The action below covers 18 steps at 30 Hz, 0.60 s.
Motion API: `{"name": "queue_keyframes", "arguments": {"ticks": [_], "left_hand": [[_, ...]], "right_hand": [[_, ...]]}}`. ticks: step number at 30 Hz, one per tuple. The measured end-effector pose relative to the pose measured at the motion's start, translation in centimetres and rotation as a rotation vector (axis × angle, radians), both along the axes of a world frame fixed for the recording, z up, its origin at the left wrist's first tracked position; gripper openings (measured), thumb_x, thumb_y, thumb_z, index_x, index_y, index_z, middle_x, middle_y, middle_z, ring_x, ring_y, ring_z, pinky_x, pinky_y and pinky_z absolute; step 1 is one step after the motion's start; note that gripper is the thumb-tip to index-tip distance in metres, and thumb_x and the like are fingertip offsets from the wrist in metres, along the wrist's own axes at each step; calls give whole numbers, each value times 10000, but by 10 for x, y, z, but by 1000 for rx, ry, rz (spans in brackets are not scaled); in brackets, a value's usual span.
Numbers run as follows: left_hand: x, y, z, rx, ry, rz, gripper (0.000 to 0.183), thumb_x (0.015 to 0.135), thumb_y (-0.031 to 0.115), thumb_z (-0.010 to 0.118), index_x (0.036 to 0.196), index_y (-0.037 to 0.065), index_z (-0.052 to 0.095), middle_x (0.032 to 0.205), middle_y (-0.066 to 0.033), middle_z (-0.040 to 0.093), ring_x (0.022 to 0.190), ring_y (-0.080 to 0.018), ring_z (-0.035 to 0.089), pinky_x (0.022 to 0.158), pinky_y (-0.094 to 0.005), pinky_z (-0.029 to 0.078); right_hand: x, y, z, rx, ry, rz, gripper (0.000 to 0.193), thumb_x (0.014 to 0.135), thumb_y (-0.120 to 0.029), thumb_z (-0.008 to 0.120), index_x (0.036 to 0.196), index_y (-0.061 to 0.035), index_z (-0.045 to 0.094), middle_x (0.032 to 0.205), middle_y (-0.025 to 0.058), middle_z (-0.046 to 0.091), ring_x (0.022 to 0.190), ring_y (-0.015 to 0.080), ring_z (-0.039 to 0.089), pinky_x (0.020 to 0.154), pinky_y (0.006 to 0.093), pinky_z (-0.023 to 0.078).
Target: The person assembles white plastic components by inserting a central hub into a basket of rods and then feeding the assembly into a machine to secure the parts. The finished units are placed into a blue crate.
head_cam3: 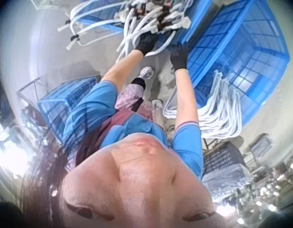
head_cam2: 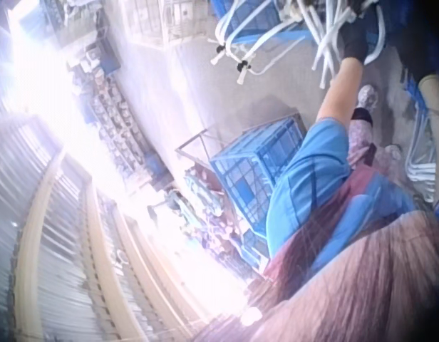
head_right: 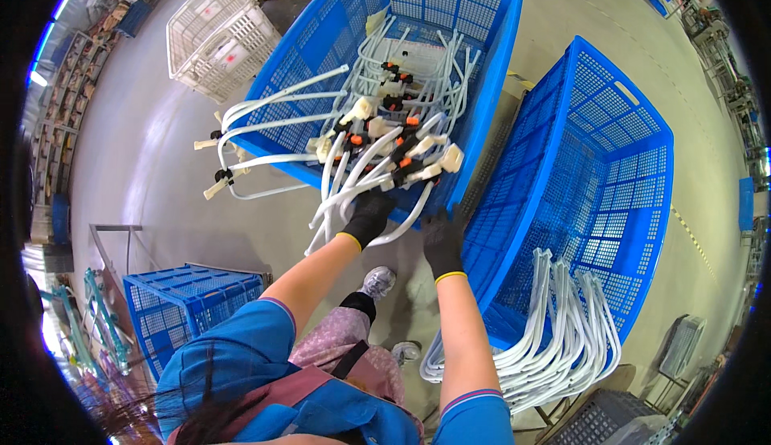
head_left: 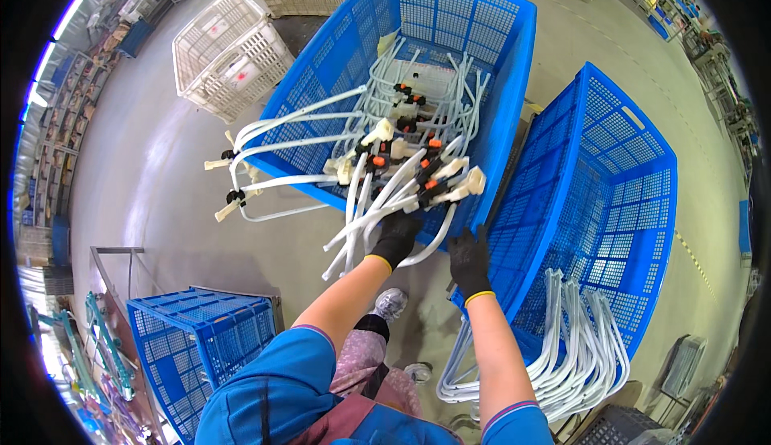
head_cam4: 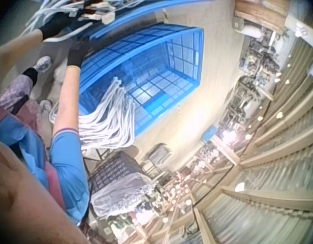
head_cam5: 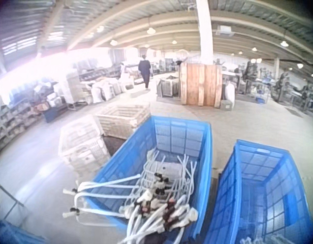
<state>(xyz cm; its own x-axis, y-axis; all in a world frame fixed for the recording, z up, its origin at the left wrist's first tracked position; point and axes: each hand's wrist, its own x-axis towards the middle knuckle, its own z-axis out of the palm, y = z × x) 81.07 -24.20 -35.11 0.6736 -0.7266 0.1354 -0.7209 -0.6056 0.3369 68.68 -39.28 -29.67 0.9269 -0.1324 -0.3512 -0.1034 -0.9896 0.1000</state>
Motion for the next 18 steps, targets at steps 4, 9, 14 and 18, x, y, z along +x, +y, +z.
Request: {"name": "queue_keyframes", "arguments": {"ticks": [4, 9, 14, 18], "left_hand": [[-46, 36, 3, 91, 212, 186, 148, 733, 161, 616, 841, 137, 714, 901, -133, 664, 974, -338, 599, 899, -458, 433], [-97, 102, 28, 275, 101, -80, 197, 728, 115, 589, 843, 194, 728, 818, -86, 686, 866, -279, 639, 815, -444, 434], [-170, 125, 56, 380, 147, -112, 216, 712, 111, 603, 870, 199, 722, 838, -61, 686, 878, -264, 629, 811, -435, 419], [-238, 125, 70, 211, 237, -157, 245, 632, 30, 596, 800, 185, 687, 781, -60, 659, 880, -288, 614, 760, -428, 427]], "right_hand": [[-37, 43, 3, 178, -256, -33, 172, 812, -163, 517, 901, -163, 665, 880, 54, 654, 1011, 225, 572, 1114, 546, 205], [-98, 92, 4, 296, -470, 59, 121, 756, -148, 547, 728, -153, 665, 727, 61, 648, 815, 219, 624, 1112, 494, 266], [-165, 116, 7, 236, -365, 147, 137, 752, -144, 542, 724, -132, 676, 695, 83, 648, 775, 246, 632, 1086, 455, 309], [-238, 112, 20, 316, -308, 123, 160, 749, -156, 530, 736, -131, 687, 699, 89, 655, 777, 265, 638, 1071, 470, 316]]}}
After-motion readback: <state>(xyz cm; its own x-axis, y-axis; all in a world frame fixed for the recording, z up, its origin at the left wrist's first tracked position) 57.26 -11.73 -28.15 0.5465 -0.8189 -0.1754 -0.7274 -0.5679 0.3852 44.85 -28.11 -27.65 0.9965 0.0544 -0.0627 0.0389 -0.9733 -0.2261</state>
